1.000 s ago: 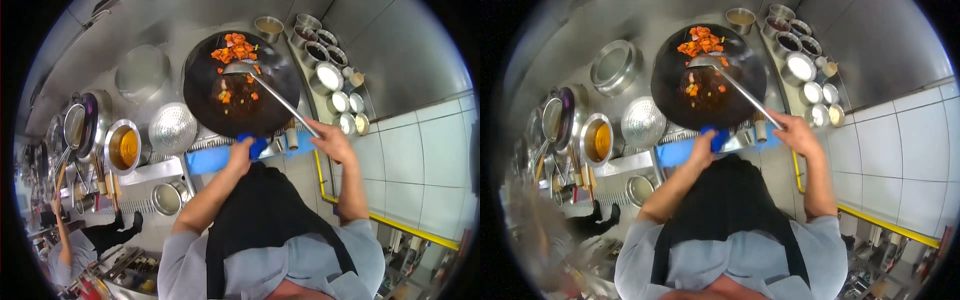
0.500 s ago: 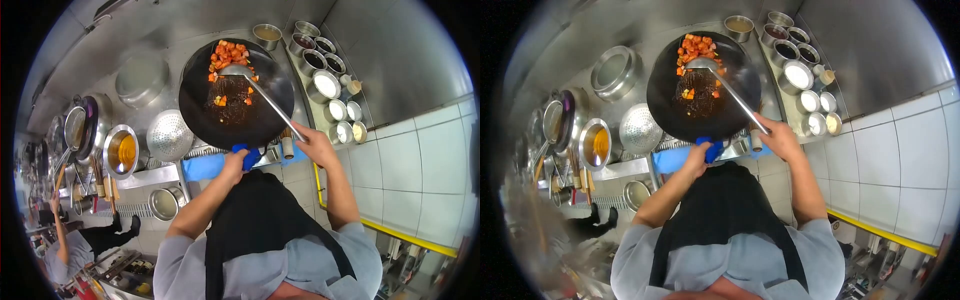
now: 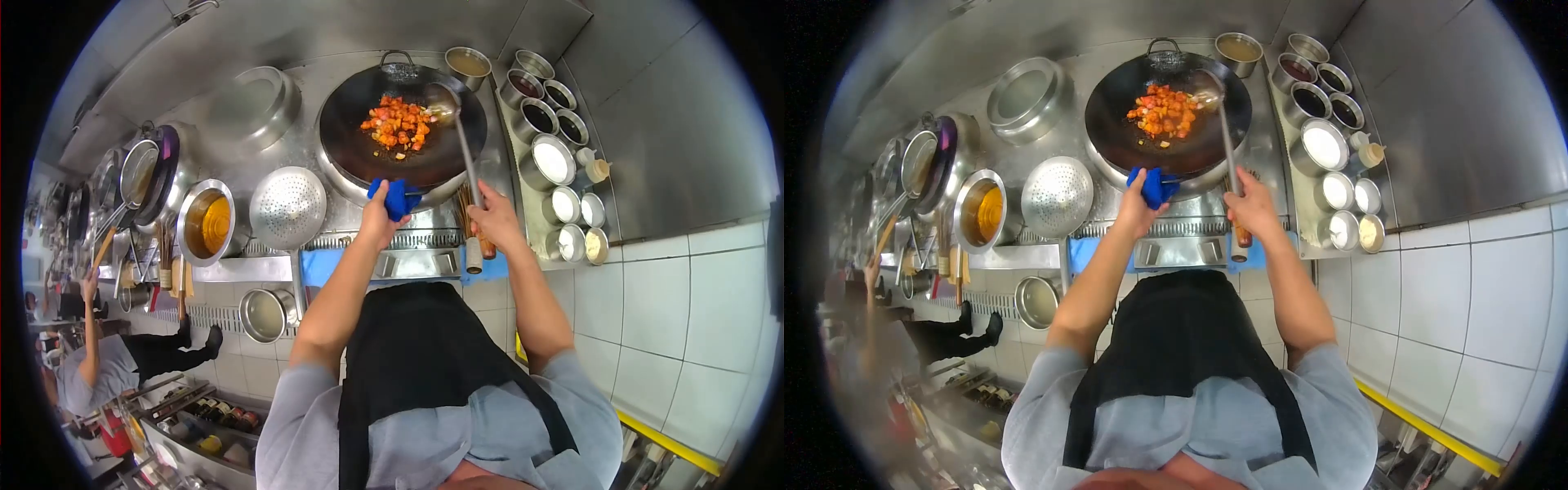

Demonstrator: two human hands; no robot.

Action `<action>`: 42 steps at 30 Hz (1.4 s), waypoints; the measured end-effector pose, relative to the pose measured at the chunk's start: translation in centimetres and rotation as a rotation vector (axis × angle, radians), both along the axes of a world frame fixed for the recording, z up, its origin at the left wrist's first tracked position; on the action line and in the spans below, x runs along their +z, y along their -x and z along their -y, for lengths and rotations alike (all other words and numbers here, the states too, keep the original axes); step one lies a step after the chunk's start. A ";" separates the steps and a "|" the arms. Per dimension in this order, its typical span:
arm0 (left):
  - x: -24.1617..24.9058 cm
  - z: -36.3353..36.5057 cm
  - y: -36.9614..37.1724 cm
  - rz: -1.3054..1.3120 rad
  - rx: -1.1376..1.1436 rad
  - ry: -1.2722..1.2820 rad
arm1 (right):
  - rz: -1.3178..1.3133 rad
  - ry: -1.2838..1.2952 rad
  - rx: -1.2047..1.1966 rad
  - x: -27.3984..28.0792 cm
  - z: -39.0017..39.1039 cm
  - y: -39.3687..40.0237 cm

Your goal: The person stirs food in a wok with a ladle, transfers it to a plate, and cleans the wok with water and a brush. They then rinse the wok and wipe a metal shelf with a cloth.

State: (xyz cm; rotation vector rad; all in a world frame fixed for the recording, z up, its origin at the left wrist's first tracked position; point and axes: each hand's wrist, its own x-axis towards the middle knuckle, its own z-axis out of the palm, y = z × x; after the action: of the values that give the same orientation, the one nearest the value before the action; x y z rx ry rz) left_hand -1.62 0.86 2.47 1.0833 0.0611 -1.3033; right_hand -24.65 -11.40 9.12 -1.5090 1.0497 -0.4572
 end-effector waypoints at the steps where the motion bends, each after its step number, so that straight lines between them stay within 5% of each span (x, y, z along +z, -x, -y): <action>1: 0.0 -1.4 0.3 0.001 0.037 0.033 | 0.091 -0.085 0.049 -0.4 0.4 -0.2; 4: -0.3 -6.3 1.2 0.006 0.035 0.011 | 0.136 -0.235 0.060 3.6 1.0 0.6; 8: 0.5 -7.6 1.4 -0.073 -0.033 0.056 | 0.071 -0.058 0.098 0.4 5.2 -1.6; 10: 2.9 -5.1 1.6 -0.023 -0.011 0.061 | -0.067 0.139 0.158 -1.1 8.8 -4.3; 14: 3.0 0.8 -0.1 0.068 -0.121 0.064 | -0.186 0.072 0.382 0.2 9.8 -3.3; 16: 1.2 3.0 -1.1 0.106 -0.135 -0.024 | -0.312 0.571 0.523 2.3 7.6 0.2; 20: -1.0 1.3 2.2 -0.019 0.084 -0.095 | -0.253 0.343 0.486 7.3 0.9 8.2; 23: 3.4 -2.8 5.9 0.027 -0.020 -0.009 | -0.220 0.202 0.512 11.9 0.3 13.3; 26: 4.6 -2.2 4.9 -0.017 0.032 -0.044 | -0.552 0.044 0.516 13.7 -0.2 12.7; 28: 1.8 -0.9 3.2 -0.028 -0.027 0.001 | -0.498 0.448 0.545 11.0 -0.6 8.8; 32: -4.0 -4.7 7.2 -0.034 -0.001 0.027 | -0.364 0.510 0.373 6.9 -3.4 5.6; 37: -0.1 -7.3 6.6 -0.045 -0.055 0.021 | -0.290 0.418 0.303 10.9 -7.1 10.5; 39: 4.1 -6.7 5.3 -0.071 -0.018 0.008 | -0.563 0.205 0.321 16.5 -8.5 10.4; 42: 6.2 -4.9 3.7 -0.036 -0.002 0.031 | -0.630 0.404 0.420 15.6 -8.3 9.2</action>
State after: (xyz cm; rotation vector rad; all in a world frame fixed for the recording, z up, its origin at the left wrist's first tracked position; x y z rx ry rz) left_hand -5.34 5.78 8.66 1.0337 0.0670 -1.3215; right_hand -33.88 -3.13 24.76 -2.2589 1.1047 0.1324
